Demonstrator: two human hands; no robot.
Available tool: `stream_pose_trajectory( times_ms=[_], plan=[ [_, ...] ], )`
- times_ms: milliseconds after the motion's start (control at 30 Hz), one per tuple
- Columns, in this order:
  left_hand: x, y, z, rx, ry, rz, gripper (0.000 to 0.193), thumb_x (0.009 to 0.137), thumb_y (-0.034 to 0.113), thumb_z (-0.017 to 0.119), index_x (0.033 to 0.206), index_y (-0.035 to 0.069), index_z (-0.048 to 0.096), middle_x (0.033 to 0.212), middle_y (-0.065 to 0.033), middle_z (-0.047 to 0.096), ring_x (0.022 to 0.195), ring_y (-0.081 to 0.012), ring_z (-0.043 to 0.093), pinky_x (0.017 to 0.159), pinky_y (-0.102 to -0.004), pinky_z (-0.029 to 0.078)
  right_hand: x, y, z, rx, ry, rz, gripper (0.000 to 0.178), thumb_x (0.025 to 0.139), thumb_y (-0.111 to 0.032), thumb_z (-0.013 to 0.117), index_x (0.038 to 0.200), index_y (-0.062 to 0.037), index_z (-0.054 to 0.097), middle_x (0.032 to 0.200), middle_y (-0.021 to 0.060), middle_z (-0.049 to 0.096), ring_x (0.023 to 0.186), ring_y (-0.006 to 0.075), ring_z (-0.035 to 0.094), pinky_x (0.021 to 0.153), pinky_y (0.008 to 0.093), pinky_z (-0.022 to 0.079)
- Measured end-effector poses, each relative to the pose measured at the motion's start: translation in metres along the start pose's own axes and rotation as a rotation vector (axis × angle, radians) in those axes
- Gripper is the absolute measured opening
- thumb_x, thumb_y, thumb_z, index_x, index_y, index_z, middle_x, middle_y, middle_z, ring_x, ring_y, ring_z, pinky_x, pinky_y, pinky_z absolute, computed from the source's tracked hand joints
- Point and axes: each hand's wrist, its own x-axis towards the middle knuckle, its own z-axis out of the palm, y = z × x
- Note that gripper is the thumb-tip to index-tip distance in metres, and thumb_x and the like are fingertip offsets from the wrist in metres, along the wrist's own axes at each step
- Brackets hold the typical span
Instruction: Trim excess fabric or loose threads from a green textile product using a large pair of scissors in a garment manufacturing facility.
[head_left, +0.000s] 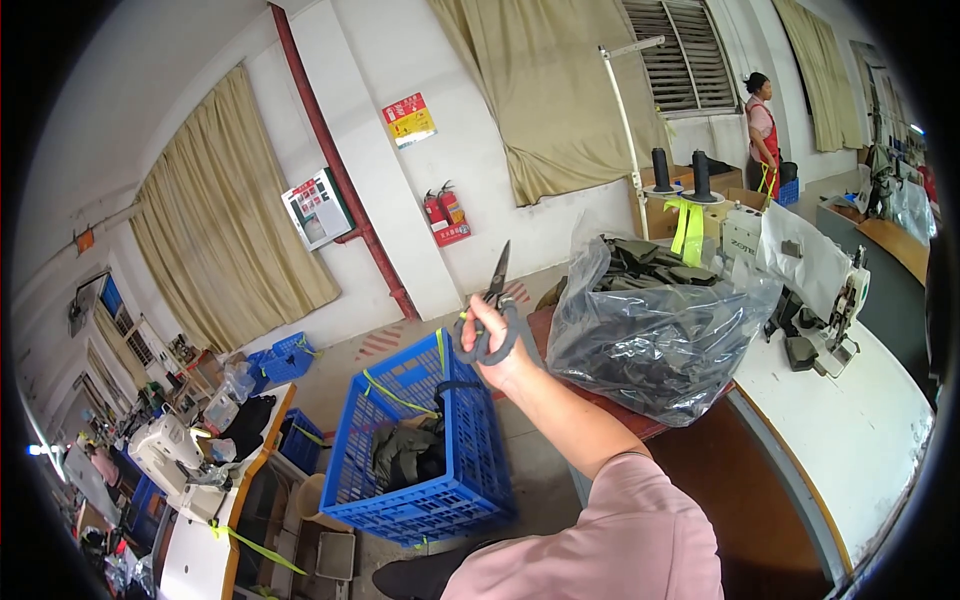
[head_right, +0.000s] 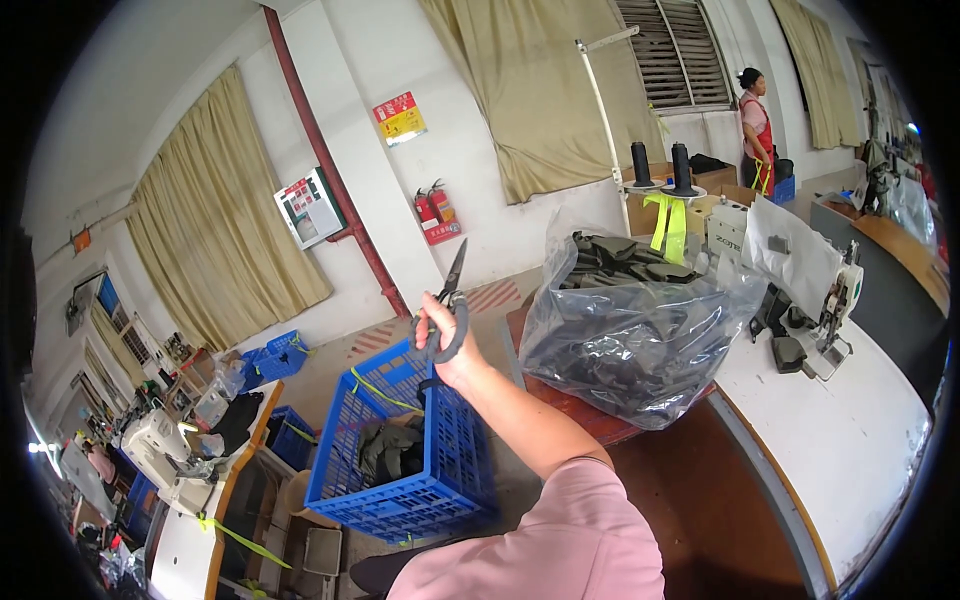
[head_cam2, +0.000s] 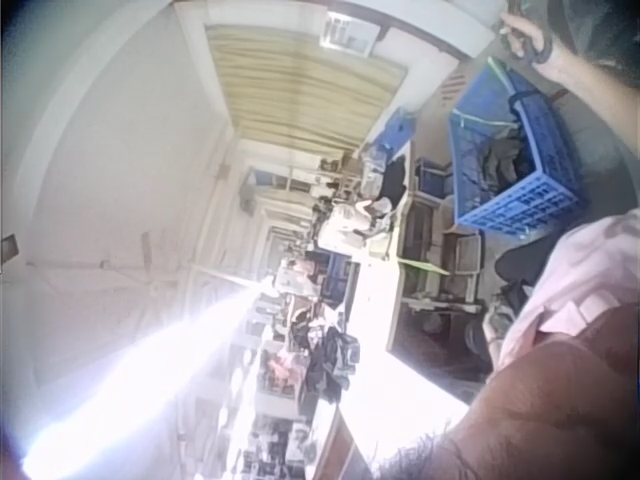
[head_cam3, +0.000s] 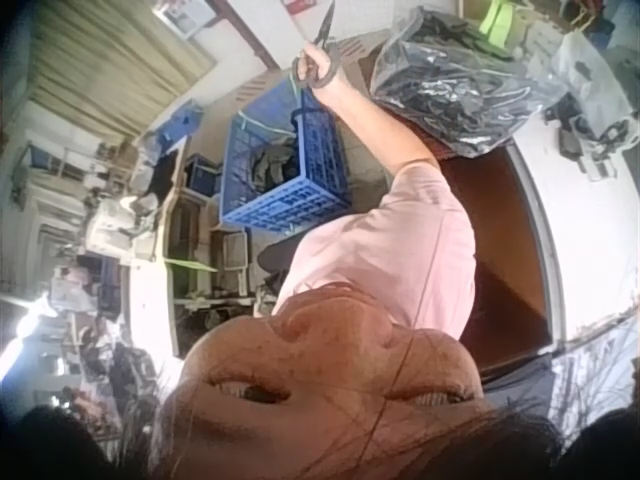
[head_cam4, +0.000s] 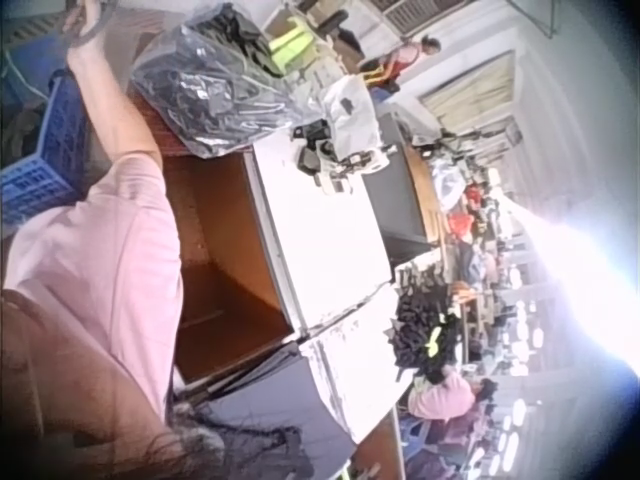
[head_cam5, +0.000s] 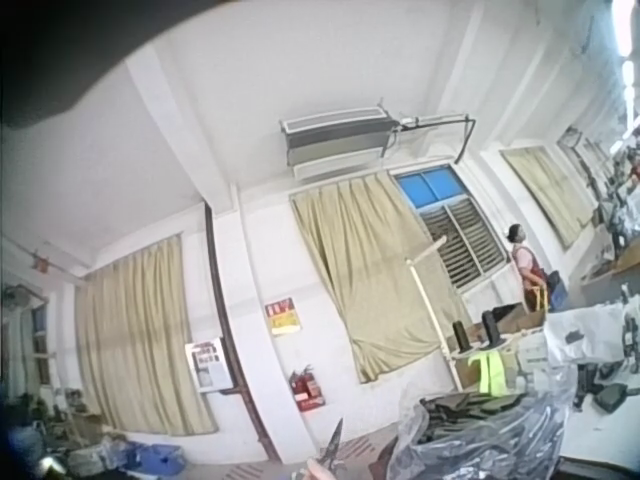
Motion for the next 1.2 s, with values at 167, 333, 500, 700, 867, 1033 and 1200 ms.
stream_pose_trajectory(
  times_ms=[167, 333, 500, 700, 867, 1033, 1200],
  plan=[
    [0.007, 0.002, -0.002, 0.005, -0.014, -0.021, 0.048, 0.084, 0.022, 0.062, 0.126, 0.0, 0.056, 0.119, -0.0142, 0.063, 0.107, -0.0255, 0.062, 0.094, -0.0392, 0.05, -0.014, 0.026, 0.012, -0.038, -0.018, 0.133, 0.03, 0.087, -0.037, 0.073, 0.083, -0.0109, 0.059, 0.059, 0.0032, 0.056, 0.052, 0.0147, 0.051, 0.051, 0.0283, 0.039],
    [-0.014, -0.007, -0.015, -0.033, 0.059, -0.02, 0.047, 0.084, 0.021, 0.061, 0.125, -0.001, 0.057, 0.118, -0.0143, 0.064, 0.106, -0.0254, 0.063, 0.094, -0.039, 0.05, -0.033, 0.079, 0.032, -0.173, -0.173, 0.305, 0.031, 0.089, -0.037, 0.072, 0.084, -0.0091, 0.058, 0.06, 0.004, 0.056, 0.053, 0.0144, 0.053, 0.05, 0.0281, 0.039],
    [-0.145, -0.017, -0.022, -0.151, 0.315, 0.123, 0.043, 0.081, 0.016, 0.058, 0.12, -0.002, 0.06, 0.111, -0.0131, 0.067, 0.106, -0.0276, 0.063, 0.099, -0.0402, 0.049, -0.07, 0.146, 0.054, -0.411, -0.522, 0.626, 0.019, 0.088, -0.021, 0.072, 0.086, -0.0063, 0.06, 0.07, 0.0049, 0.062, 0.062, 0.0125, 0.06, 0.056, 0.0271, 0.048],
    [-0.16, 0.042, 0.013, -0.1, 0.56, 0.205, 0.042, 0.079, -0.005, 0.063, 0.121, -0.004, 0.061, 0.111, -0.012, 0.068, 0.098, -0.0217, 0.067, 0.09, -0.0336, 0.054, -0.142, 0.24, 0.114, -0.552, -1.269, 0.742, 0.02, 0.081, -0.005, 0.076, 0.089, -0.0057, 0.058, 0.088, 0.003, 0.065, 0.072, 0.0075, 0.056, 0.066, 0.0238, 0.048],
    [-0.198, 0.052, 0.032, -0.082, 0.726, 0.255, 0.037, 0.08, -0.006, 0.067, 0.117, -0.003, 0.064, 0.107, -0.0081, 0.07, 0.096, -0.0159, 0.067, 0.087, -0.0285, 0.054, -0.205, 0.313, 0.182, -0.218, -1.628, 0.974, 0.03, 0.076, -0.005, 0.083, 0.095, -0.0052, 0.059, 0.092, 0.0012, 0.065, 0.072, 0.0062, 0.052, 0.067, 0.0232, 0.046],
    [-0.217, 0.063, 0.05, -0.017, 0.842, 0.244, 0.035, 0.081, -0.005, 0.07, 0.116, -0.002, 0.066, 0.106, -0.0042, 0.069, 0.097, -0.0113, 0.064, 0.09, -0.0252, 0.05, -0.252, 0.339, 0.231, -0.102, -2.057, 1.038, 0.031, 0.076, -0.004, 0.082, 0.098, -0.0044, 0.06, 0.09, 0.0014, 0.064, 0.077, 0.007, 0.054, 0.072, 0.0239, 0.046],
    [-0.228, 0.07, 0.068, 0.261, 1.046, 0.214, 0.031, 0.081, -0.004, 0.073, 0.112, -0.001, 0.066, 0.103, -0.0018, 0.068, 0.093, -0.0082, 0.062, 0.088, -0.024, 0.049, -0.281, 0.37, 0.232, 0.08, -2.085, 1.341, 0.028, 0.077, -0.002, 0.079, 0.093, -0.0058, 0.057, 0.086, 0.0003, 0.062, 0.079, 0.0074, 0.056, 0.072, 0.0248, 0.047]
  ],
)
